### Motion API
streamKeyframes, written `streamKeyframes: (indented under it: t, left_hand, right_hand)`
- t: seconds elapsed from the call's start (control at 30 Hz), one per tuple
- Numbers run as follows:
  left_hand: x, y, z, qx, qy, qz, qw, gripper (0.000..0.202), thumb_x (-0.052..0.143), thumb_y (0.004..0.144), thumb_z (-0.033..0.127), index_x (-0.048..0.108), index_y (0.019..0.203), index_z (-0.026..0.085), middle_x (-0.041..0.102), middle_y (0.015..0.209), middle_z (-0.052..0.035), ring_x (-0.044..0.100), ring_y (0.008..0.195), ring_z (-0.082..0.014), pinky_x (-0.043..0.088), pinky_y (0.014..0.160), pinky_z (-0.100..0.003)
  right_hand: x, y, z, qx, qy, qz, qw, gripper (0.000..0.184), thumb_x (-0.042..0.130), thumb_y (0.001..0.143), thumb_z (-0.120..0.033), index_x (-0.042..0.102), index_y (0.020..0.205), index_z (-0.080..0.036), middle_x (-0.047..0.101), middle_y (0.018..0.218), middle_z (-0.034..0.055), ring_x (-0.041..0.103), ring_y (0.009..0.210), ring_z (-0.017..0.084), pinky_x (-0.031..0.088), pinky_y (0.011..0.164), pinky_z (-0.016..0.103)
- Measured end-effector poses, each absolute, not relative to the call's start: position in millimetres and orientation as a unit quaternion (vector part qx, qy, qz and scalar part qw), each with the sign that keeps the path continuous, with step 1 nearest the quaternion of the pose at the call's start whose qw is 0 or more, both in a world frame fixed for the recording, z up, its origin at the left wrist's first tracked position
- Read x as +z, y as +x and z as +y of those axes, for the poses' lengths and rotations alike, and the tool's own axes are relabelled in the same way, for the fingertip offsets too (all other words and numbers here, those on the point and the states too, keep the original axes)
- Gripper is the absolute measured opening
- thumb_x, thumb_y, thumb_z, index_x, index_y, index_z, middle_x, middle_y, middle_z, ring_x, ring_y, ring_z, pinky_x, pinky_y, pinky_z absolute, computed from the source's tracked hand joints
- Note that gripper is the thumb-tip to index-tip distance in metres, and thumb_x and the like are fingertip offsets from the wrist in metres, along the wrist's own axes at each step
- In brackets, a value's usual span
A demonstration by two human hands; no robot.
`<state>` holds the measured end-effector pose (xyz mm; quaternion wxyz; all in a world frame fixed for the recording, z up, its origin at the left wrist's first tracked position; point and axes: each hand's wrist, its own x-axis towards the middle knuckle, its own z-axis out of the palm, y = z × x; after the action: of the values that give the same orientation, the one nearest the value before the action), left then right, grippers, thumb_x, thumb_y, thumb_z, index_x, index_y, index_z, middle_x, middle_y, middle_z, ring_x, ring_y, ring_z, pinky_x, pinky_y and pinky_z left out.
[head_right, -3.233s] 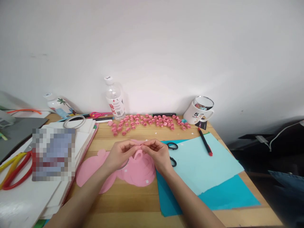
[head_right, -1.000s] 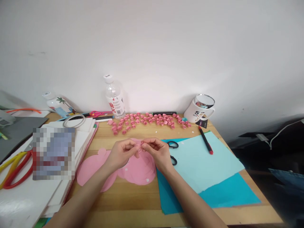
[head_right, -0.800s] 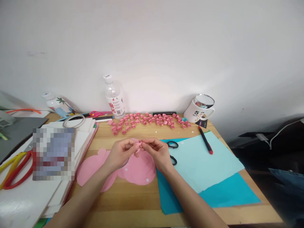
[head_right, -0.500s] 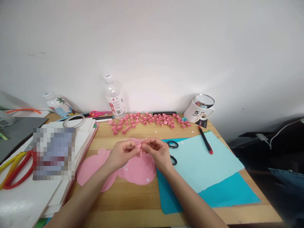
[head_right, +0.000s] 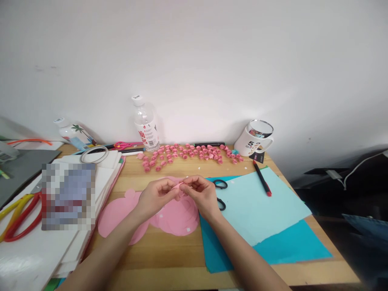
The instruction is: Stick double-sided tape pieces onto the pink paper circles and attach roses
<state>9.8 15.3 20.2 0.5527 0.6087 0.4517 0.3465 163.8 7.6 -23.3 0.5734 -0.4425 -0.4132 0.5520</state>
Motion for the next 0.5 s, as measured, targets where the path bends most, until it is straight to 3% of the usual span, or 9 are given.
streamKeyframes:
  t: [0.27, 0.5]
  left_hand:
    - [11.7, 9.4, 17.6, 0.376, 0.601, 0.446, 0.546, 0.011, 0.06, 0.074, 0.022, 0.063, 0.069, 0.013, 0.068, 0.068, -0.005, 0.064, 0.067, -0.0146, 0.049, 0.065, -0.025]
    - [10.7, 6.5, 18.0, 0.399, 0.54, 0.466, 0.576, 0.017, 0.063, 0.074, 0.028, 0.065, 0.08, 0.012, 0.065, 0.064, -0.003, 0.06, 0.059, -0.0119, 0.049, 0.053, -0.021]
  right_hand:
    - [-20.2, 163.4, 8.4, 0.528, -0.459, -0.41, 0.585, 0.017, 0.079, 0.062, -0.028, 0.066, 0.067, -0.019, 0.068, 0.069, 0.0017, 0.057, 0.057, 0.011, 0.048, 0.057, 0.024]
    - [-25.6, 163.3, 9.1, 0.542, -0.455, -0.415, 0.572, 0.019, 0.076, 0.066, -0.033, 0.07, 0.079, -0.019, 0.07, 0.075, 0.0042, 0.062, 0.067, 0.016, 0.052, 0.065, 0.03]
